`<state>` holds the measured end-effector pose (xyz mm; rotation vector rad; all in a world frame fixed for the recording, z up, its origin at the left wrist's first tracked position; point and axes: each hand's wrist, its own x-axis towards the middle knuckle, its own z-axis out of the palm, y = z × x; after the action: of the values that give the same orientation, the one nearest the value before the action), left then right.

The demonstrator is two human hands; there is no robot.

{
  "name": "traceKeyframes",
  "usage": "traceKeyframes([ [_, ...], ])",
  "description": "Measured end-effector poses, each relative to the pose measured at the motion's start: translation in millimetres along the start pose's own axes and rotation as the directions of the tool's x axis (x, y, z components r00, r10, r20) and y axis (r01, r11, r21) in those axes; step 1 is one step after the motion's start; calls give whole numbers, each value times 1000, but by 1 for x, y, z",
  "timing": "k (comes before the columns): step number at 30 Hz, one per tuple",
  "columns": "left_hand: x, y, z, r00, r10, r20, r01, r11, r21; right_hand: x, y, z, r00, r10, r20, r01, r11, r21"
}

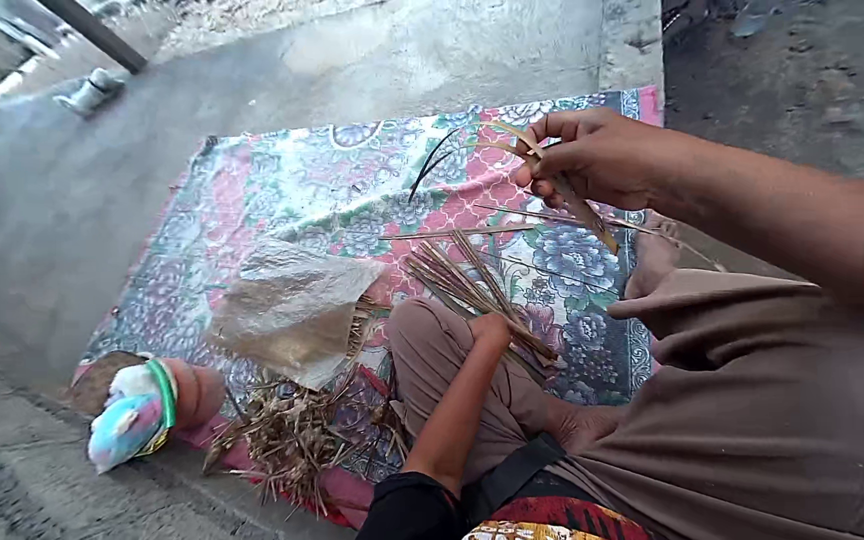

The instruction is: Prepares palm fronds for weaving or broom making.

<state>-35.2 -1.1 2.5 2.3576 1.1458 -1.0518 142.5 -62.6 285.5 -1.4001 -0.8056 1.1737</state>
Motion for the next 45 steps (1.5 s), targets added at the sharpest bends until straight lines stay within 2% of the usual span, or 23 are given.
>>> traceKeyframes([
  [4, 9, -1, -9, 1000, 11, -14, -12, 995, -95, 10, 0, -6, 1000, -13, -14, 13, 1000, 2],
  [6, 19, -10, -19, 994, 45, -99, -73, 951, -301, 17, -1, -11, 999, -41, -27, 42, 999, 20],
  [7, 22, -16, -25, 980, 58, -190, -139, 883, -449, 20, -2, -13, 998, -61, -34, 62, 997, 39],
  [8, 22, -22, -33, 954, 64, -292, -237, 757, -609, 23, -3, -16, 995, -83, -45, 86, 994, 66],
  [9, 22, -26, -41, 917, 63, -395, -362, 551, -752, 25, -5, -18, 992, -109, -63, 115, 988, 103],
  [10, 18, -27, -51, 878, 51, -476, -469, 296, -832, 28, -7, -21, 987, -132, -86, 143, 980, 141],
  [11, 12, -26, -65, 848, 26, -530, -530, 65, -845, 31, -8, -23, 983, -150, -102, 166, 971, 170],
  [12, 4, -26, -80, 825, 3, -566, -562, -111, -820, 34, -9, -25, 980, -164, -109, 182, 967, 179],
  [14, -11, -25, -112, 774, -34, -632, -606, -329, -724, 40, -9, -27, 980, -180, -83, 188, 977, 103],
  [16, -26, -21, -138, 711, -70, -700, -652, -439, -619, 45, -1, -22, 984, -171, -54, 167, 984, -61],
  [18, -35, -17, -156, 615, -122, -779, -719, -492, -491, 57, 17, -17, 987, -160, -22, 146, 943, -299],
  [20, -41, -10, -168, 506, -176, -845, -784, -503, -365, 71, 28, -13, 993, -113, 23, 112, 894, -435],
  [22, -46, -2, -171, 450, -222, -865, -813, -503, -295, 75, 35, -11, 994, -79, 73, 103, 899, -427],
  [23, -47, 0, -169, 443, -228, -867, -814, -506, -283, 75, 38, -12, 991, -87, 104, 121, 913, -389],
  [26, -51, -1, -154, 482, -157, -862, -767, -551, -328, 71, 39, -16, 977, -104, 184, 162, 926, -341],
  [28, -51, -1, -147, 500, -113, -858, -748, -556, -362, 67, 38, -14, 973, -62, 221, 147, 906, -396],
  [32, -53, -2, -145, 514, -180, -839, -781, -503, -371, 65, 40, -5, 966, -36, 258, 169, 840, -516],
  [35, -52, -8, -143, 504, -163, -848, -802, -453, -389, 66, 40, -7, 964, -42, 261, 184, 815, -549],
  [38, -51, -9, -142, 506, -139, -852, -797, -453, -400, 68, 41, -13, 964, -37, 264, 183, 814, -551],
  [43, -49, 0, -142, 522, -187, -832, -807, -425, -410, 67, 41, -16, 967, -24, 253, 180, 769, -613],
  [45, -45, 7, -141, 507, -206, -837, -820, -416, -394, 66, 42, -20, 968, -21, 251, 180, 755, -631],
])
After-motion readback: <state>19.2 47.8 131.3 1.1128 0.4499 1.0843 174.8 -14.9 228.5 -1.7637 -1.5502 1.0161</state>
